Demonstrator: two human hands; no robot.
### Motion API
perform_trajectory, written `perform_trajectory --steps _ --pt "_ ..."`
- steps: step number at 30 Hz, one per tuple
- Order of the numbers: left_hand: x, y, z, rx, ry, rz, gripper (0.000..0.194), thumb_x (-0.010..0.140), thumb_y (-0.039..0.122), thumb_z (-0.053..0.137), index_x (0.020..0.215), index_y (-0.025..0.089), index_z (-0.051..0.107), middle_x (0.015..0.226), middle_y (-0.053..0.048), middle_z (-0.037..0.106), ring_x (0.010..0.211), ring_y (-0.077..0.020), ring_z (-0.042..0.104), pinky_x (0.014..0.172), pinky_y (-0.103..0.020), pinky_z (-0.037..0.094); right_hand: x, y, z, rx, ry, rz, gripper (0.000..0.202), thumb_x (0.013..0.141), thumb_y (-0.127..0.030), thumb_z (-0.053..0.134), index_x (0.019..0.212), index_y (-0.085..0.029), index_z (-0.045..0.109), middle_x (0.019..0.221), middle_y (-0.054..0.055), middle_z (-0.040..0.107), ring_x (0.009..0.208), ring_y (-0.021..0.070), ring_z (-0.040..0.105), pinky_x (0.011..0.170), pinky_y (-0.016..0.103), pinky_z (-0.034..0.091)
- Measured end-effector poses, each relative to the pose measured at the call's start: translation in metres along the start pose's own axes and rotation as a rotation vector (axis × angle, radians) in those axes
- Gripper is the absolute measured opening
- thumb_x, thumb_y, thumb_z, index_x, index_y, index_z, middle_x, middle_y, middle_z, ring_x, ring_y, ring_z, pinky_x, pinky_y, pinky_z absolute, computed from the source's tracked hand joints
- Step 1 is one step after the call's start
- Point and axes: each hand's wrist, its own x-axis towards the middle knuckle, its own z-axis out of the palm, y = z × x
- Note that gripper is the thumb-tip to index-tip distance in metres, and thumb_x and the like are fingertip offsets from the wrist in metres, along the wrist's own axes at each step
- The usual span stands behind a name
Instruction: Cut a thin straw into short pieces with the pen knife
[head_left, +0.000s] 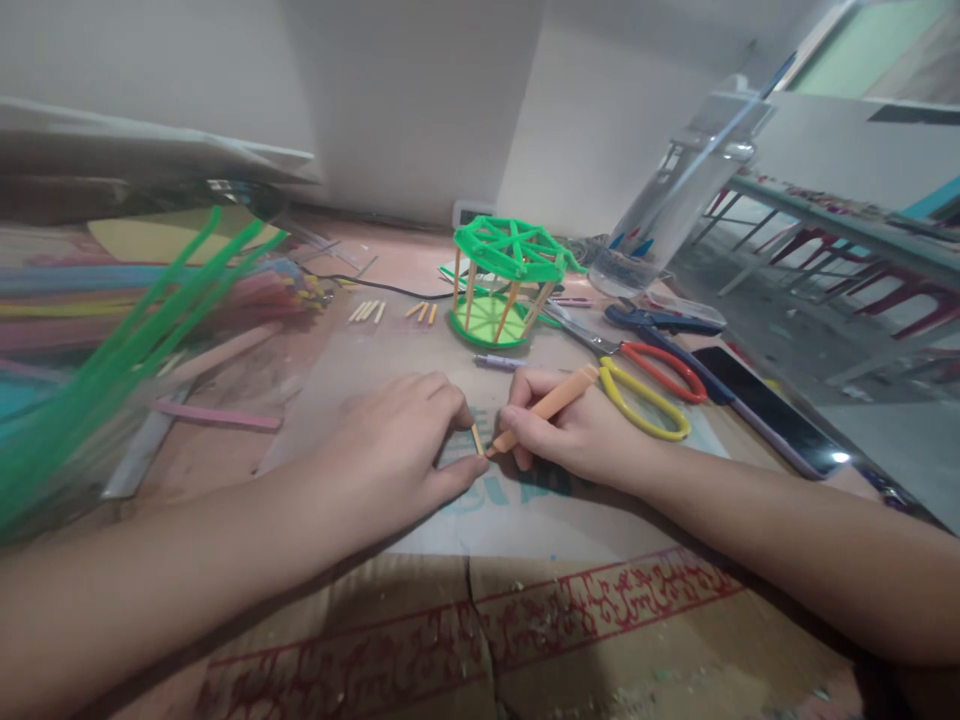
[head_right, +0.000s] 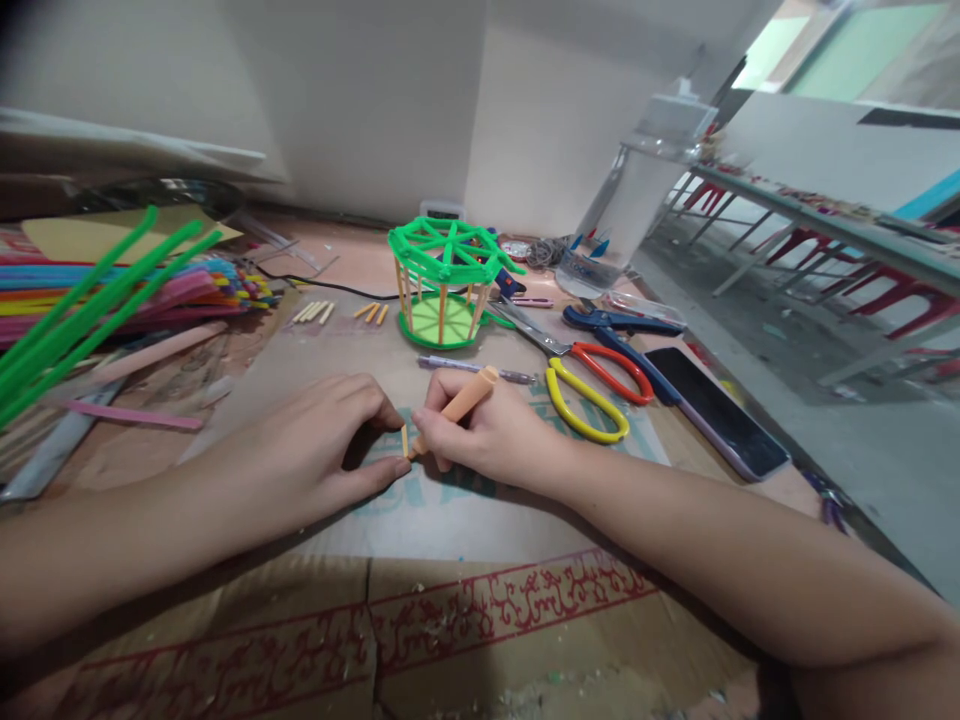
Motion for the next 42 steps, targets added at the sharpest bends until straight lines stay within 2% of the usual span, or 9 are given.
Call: perform_trajectory --steps 4,12,21,29,42 --pt "-0.0009 0.0013 -0.0013 0.0 -0.016 -0.008 0.023 0.088 0.043 0.073 0.088 0.023 0.063 0.092 -0.007 0.069 0.088 -0.028 0.065 0.076 -0.042 0.049 0.0006 0.0009 0.0016 0.013 0.001 -0.003 0.033 0.093 -0.043 0.073 0.076 -0.023 0.052 0.057 -0.003 0.066 0.054 0.0125 0.064 0.051 0.022 0.046" --pt "-0.0017 0.0021 -0.0022 0.029 -0.041 0.002 0.018 0.091 0.037 0.067 0.095 0.02 0.065 0.096 -0.008 0.067 0.096 -0.0315 0.065 0.086 -0.047 0.05 0.0038 0.0053 0.0019 -0.035 0.118 -0.057 0.027 0.094 -0.039 0.072 0.08 -0.022 0.055 0.063 -0.002 0.069 0.058 0.0137 0.064 0.056 0.024 0.047" --pt "-0.0007 0.0034 -0.0031 0.033 -0.058 -0.013 0.019 0.092 0.038 0.067 0.088 0.021 0.06 0.093 -0.008 0.065 0.089 -0.0294 0.063 0.077 -0.043 0.048 0.0017 0.0026 -0.0003 0.064 -0.037 -0.016 0.031 0.09 -0.036 0.077 0.076 -0.022 0.053 0.057 -0.004 0.065 0.054 0.012 0.062 0.051 0.022 0.044" --pt "0.0001 0.0034 -0.0016 0.052 -0.056 -0.011 0.018 0.092 0.037 0.067 0.095 0.02 0.064 0.096 -0.008 0.067 0.096 -0.031 0.064 0.087 -0.048 0.052 0.0042 0.0059 0.0019 -0.031 0.113 -0.073 0.027 0.094 -0.036 0.074 0.08 -0.022 0.056 0.063 -0.003 0.067 0.058 0.0136 0.063 0.056 0.025 0.046" --pt "-0.002 0.0027 -0.0025 0.03 -0.037 -0.013 0.017 0.09 0.037 0.067 0.095 0.021 0.064 0.096 -0.007 0.068 0.096 -0.0303 0.065 0.086 -0.046 0.052 0.0061 0.0077 0.0015 -0.022 0.141 -0.072 0.027 0.094 -0.037 0.075 0.081 -0.022 0.057 0.064 -0.002 0.069 0.061 0.016 0.065 0.061 0.028 0.048"
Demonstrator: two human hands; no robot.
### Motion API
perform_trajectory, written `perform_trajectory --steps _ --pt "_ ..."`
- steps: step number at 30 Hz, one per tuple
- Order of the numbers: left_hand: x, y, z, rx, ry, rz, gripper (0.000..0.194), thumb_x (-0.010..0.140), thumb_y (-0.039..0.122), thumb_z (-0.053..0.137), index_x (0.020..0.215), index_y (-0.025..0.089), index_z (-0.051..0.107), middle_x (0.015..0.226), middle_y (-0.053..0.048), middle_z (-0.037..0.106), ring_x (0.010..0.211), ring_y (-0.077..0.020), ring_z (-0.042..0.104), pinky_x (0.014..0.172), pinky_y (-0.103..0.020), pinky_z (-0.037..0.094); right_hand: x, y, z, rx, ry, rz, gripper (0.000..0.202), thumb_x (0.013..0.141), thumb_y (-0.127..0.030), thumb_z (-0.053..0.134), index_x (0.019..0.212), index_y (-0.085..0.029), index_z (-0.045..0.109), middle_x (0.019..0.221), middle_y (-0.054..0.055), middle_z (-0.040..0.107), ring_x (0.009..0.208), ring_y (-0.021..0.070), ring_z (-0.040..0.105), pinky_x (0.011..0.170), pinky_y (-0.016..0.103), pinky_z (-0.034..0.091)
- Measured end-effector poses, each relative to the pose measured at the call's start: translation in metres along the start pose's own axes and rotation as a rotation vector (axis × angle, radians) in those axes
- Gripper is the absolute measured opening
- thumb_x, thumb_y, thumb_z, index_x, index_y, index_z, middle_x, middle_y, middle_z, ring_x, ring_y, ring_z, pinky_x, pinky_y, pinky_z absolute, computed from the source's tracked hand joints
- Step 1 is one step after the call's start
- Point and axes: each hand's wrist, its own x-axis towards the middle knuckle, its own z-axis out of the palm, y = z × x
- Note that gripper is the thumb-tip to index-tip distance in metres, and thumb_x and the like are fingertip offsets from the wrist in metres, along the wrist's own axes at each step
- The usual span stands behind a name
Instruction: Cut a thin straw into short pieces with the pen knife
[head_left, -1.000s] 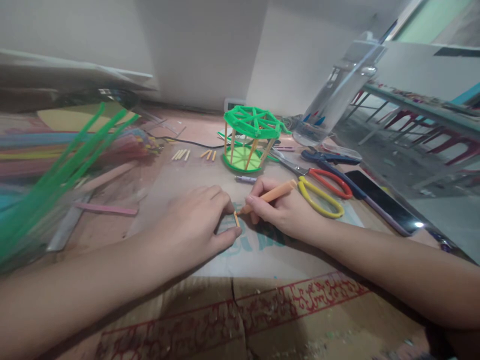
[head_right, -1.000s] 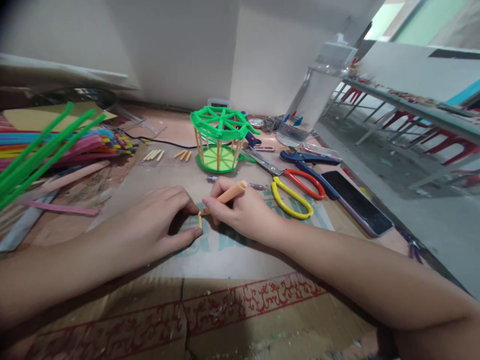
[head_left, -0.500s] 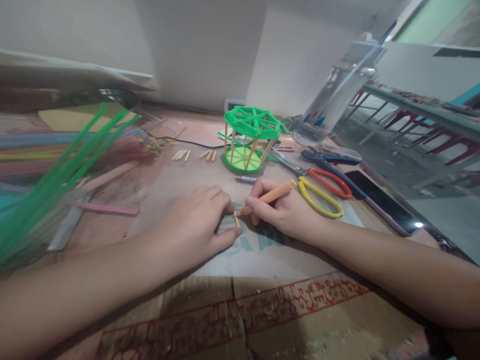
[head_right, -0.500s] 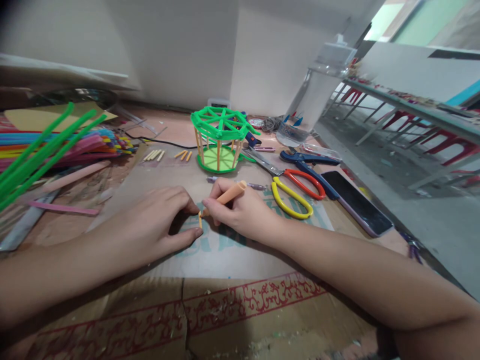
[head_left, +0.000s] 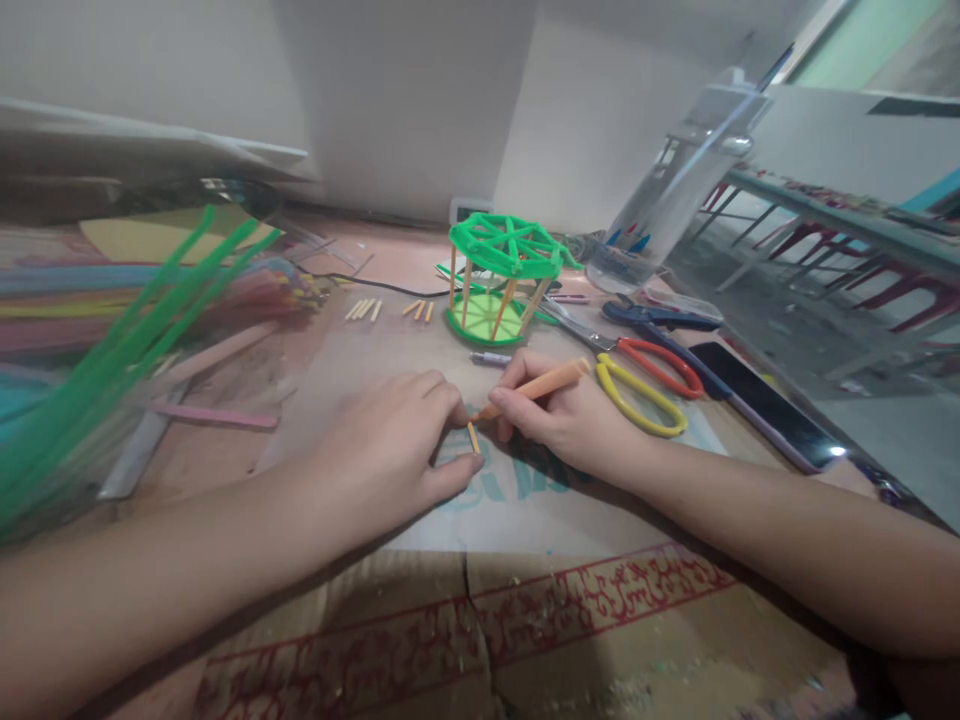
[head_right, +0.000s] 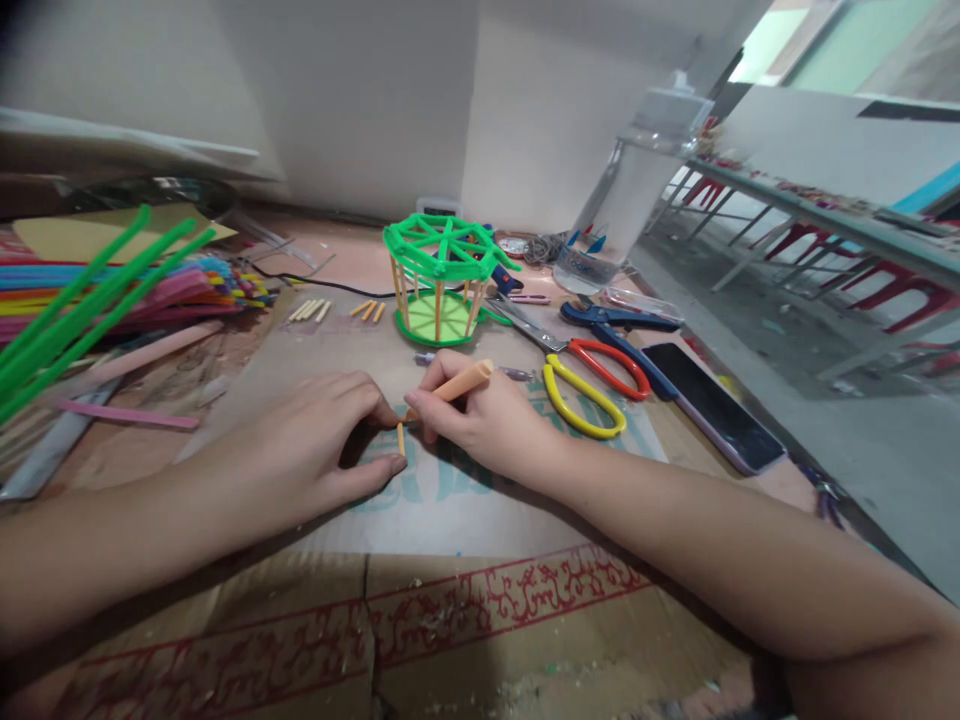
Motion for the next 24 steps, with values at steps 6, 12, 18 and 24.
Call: perform_trajectory --steps 6,12,18,24 --pt "0.0019 -0.0005 0.002 -0.034 -0.004 -0.034 0.018 0.087 0.038 0.067 0.092 0.022 0.061 0.093 -0.006 0.067 0.095 -0.0302 0.065 0.084 -0.046 0.05 -0.0006 -0.0016 0.0003 0.008 -0.061 0.017 0.027 0.094 -0.038 0.075 0.081 -0.023 0.056 0.064 -0.002 0.07 0.059 0.0151 0.064 0.058 0.027 0.048" --pt "0.0049 0.0002 0.0024 -0.057 0.016 -0.033 0.018 0.086 0.036 0.067 0.096 0.022 0.063 0.099 -0.008 0.071 0.098 -0.03 0.066 0.088 -0.047 0.05 -0.0009 -0.0027 0.0006 -0.014 0.0 -0.002 0.029 0.095 -0.041 0.074 0.081 -0.023 0.056 0.062 -0.003 0.067 0.058 0.0144 0.062 0.059 0.027 0.046" --pt "0.0041 0.0009 0.0004 -0.056 -0.003 -0.045 0.017 0.085 0.036 0.066 0.094 0.022 0.063 0.096 -0.008 0.07 0.097 -0.0319 0.066 0.086 -0.048 0.051 -0.001 -0.005 0.0004 -0.029 0.008 0.021 0.031 0.094 -0.042 0.074 0.079 -0.022 0.056 0.063 -0.002 0.067 0.061 0.0151 0.064 0.061 0.028 0.046" --pt "0.0012 -0.001 0.0003 -0.026 0.031 0.018 0.018 0.09 0.038 0.065 0.096 0.021 0.063 0.097 -0.008 0.068 0.098 -0.0328 0.066 0.086 -0.047 0.05 -0.0004 -0.0042 -0.0001 -0.015 -0.013 0.011 0.03 0.094 -0.041 0.075 0.08 -0.023 0.056 0.062 -0.003 0.067 0.06 0.0157 0.065 0.061 0.028 0.048"
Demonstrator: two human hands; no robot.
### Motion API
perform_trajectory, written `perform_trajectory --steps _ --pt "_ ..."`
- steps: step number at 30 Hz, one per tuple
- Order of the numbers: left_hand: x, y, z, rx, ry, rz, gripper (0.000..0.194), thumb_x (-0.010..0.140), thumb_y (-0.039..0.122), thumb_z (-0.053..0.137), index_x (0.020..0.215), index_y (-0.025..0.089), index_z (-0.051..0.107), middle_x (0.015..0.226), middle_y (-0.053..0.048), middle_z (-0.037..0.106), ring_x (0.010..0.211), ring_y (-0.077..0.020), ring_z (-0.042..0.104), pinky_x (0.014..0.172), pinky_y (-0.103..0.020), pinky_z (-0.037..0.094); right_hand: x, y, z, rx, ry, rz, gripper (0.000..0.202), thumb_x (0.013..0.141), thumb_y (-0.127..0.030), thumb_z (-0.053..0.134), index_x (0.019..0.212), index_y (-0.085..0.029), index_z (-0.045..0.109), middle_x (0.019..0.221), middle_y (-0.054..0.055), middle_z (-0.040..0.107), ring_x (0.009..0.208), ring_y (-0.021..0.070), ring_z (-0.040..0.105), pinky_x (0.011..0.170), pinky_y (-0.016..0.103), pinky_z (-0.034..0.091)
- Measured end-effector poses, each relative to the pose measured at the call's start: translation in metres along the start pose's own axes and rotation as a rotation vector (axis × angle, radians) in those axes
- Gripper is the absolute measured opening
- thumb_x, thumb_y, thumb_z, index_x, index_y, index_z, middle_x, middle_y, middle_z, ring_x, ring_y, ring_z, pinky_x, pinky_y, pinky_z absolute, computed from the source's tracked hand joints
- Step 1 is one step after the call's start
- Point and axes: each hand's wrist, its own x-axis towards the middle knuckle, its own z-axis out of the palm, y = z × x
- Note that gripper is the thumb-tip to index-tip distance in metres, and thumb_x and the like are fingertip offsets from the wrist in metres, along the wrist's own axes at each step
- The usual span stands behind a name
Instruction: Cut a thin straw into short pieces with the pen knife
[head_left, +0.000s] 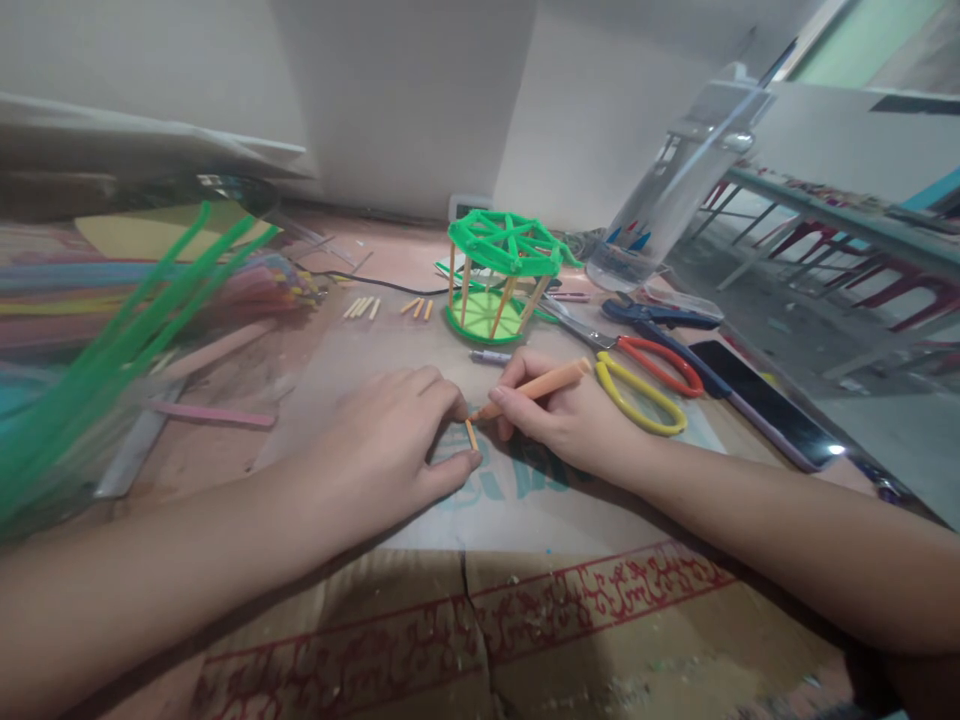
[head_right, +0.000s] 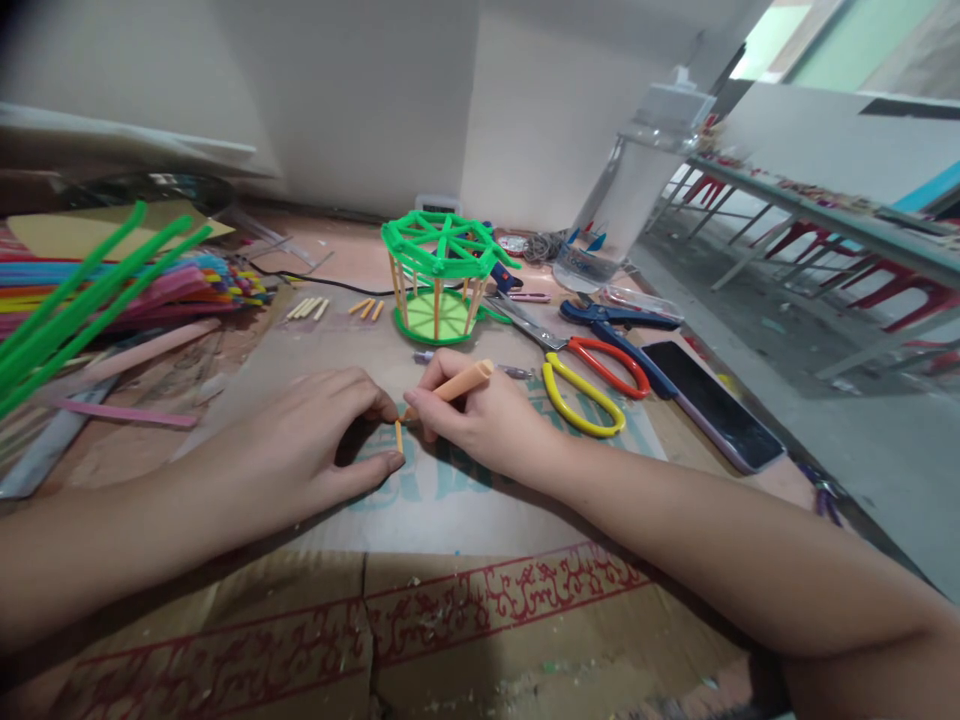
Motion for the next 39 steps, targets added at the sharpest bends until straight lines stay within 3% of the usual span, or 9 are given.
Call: perform_trajectory --steps 27,39 --pt "-0.0003 -0.001 -0.0007 0.045 -0.022 -0.013 0.017 0.088 0.037 0.066 0.093 0.022 0.062 0.094 -0.008 0.068 0.094 -0.0315 0.065 0.082 -0.047 0.05 -0.0002 0.0005 0.0 -0.006 -0.009 0.022 0.029 0.095 -0.041 0.074 0.082 -0.023 0.056 0.064 -0.001 0.071 0.06 0.0152 0.065 0.06 0.027 0.049" --pt "0.0003 0.0005 -0.0021 0.022 0.006 -0.016 0.017 0.083 0.036 0.071 0.091 0.023 0.063 0.091 -0.006 0.07 0.088 -0.0286 0.066 0.077 -0.042 0.051 -0.0032 -0.0013 -0.0015 0.03 -0.09 0.079 0.033 0.092 -0.043 0.076 0.077 -0.023 0.053 0.061 -0.002 0.07 0.058 0.0146 0.067 0.057 0.025 0.05"
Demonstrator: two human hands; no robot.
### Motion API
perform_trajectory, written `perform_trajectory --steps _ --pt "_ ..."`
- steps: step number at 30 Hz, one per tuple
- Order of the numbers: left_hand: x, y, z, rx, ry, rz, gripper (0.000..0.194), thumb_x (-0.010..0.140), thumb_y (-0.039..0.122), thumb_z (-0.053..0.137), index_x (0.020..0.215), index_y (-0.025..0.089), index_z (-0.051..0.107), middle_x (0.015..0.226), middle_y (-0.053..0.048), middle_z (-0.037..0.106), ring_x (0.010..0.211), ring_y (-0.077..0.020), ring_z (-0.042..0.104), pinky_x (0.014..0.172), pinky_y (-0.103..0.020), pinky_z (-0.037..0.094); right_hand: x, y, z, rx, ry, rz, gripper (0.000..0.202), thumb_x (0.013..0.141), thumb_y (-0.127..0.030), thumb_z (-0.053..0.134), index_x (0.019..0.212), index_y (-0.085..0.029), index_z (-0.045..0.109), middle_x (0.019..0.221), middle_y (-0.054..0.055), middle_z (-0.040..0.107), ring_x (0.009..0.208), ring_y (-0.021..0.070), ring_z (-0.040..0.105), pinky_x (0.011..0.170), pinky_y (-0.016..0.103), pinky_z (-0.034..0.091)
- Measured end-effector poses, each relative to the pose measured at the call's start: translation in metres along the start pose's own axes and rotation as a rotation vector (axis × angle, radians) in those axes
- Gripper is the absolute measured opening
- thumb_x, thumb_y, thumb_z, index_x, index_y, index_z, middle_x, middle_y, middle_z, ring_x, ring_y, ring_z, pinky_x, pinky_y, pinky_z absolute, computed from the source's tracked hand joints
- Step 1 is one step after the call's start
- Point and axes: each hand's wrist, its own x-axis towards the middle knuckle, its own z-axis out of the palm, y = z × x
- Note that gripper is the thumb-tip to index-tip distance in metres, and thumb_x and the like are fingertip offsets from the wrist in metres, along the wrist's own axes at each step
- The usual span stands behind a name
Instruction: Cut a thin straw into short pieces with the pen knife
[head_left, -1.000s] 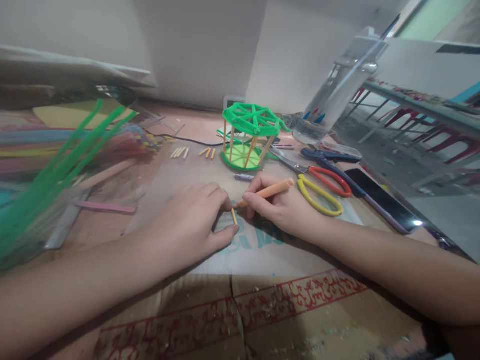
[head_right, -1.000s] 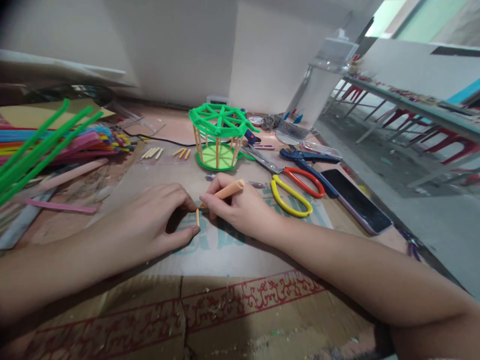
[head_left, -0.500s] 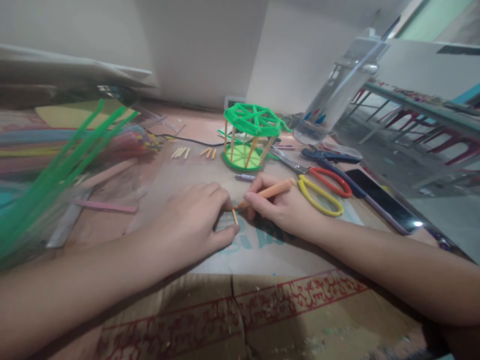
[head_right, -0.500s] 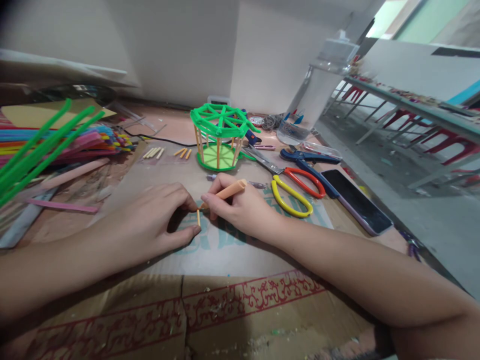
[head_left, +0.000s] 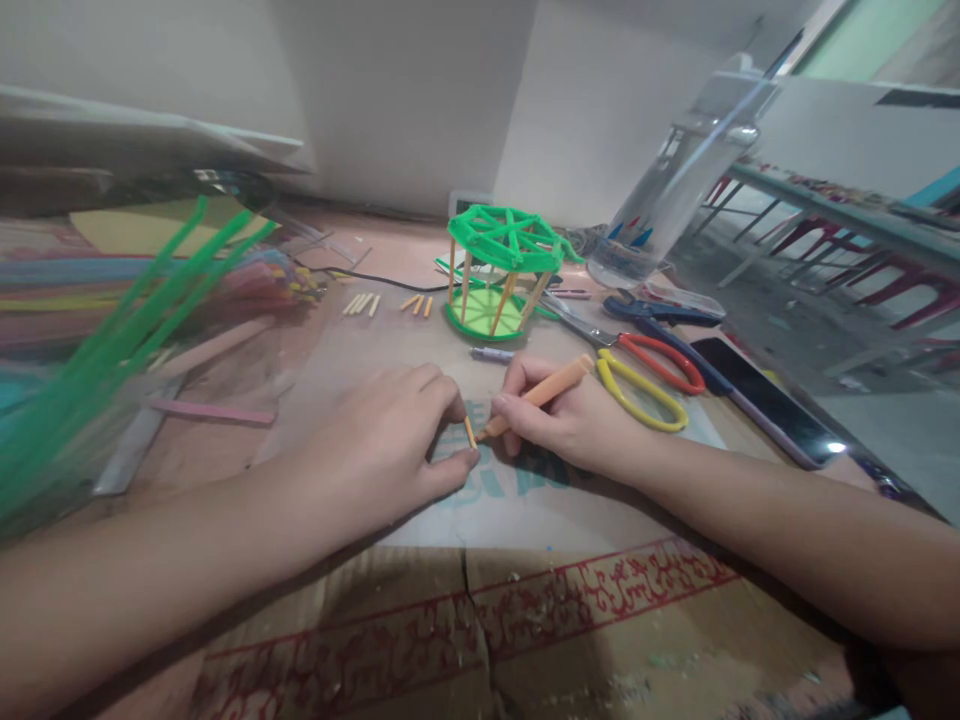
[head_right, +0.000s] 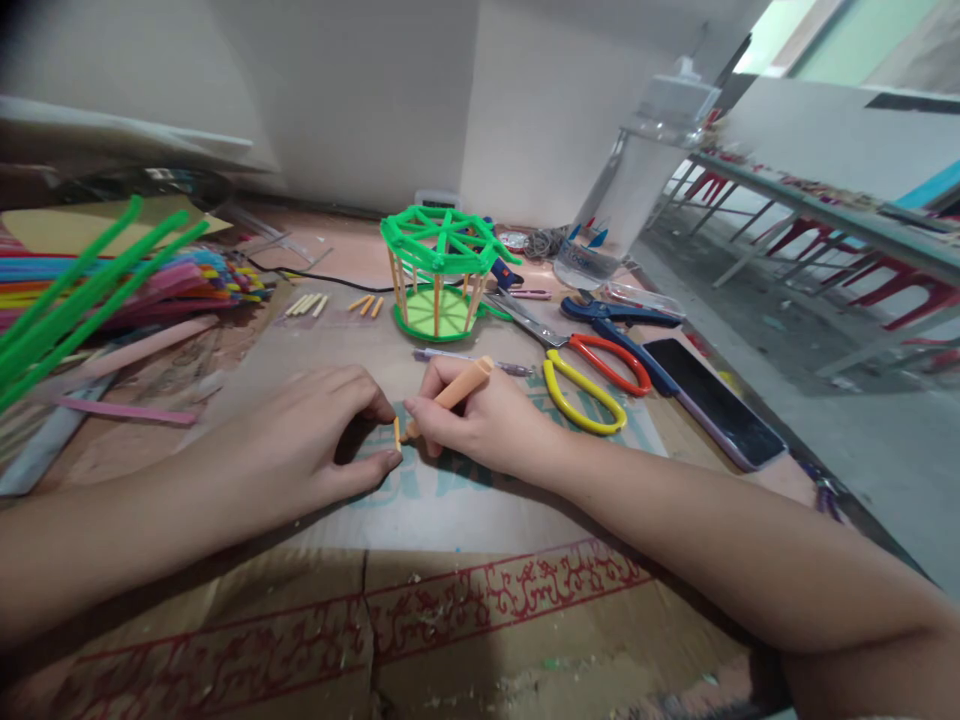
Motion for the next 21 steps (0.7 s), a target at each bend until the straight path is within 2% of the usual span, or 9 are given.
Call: perform_trajectory --steps 7,14,21 --pt "0.0 0.001 0.0 0.033 -0.041 -0.011 0.016 0.088 0.036 0.068 0.094 0.022 0.062 0.095 -0.008 0.068 0.096 -0.0311 0.066 0.083 -0.046 0.051 0.002 0.0 0.001 -0.03 0.059 -0.062 0.028 0.094 -0.04 0.073 0.081 -0.022 0.056 0.063 -0.002 0.071 0.058 0.0135 0.064 0.06 0.026 0.051" --pt "0.001 0.002 -0.001 0.026 -0.054 -0.017 0.018 0.087 0.037 0.067 0.093 0.021 0.061 0.092 -0.008 0.066 0.09 -0.0302 0.064 0.077 -0.043 0.048 -0.002 -0.003 -0.001 0.053 -0.069 -0.021 0.033 0.091 -0.038 0.078 0.076 -0.022 0.053 0.058 -0.003 0.067 0.056 0.0134 0.065 0.053 0.023 0.047" --pt "-0.001 -0.007 -0.002 -0.052 -0.058 0.039 0.024 0.088 0.04 0.064 0.101 0.02 0.066 0.097 -0.008 0.07 0.091 -0.0301 0.065 0.079 -0.043 0.048 0.0 -0.001 -0.001 0.068 -0.073 -0.018 0.032 0.091 -0.037 0.078 0.076 -0.022 0.054 0.057 -0.003 0.066 0.056 0.0127 0.063 0.052 0.022 0.045"
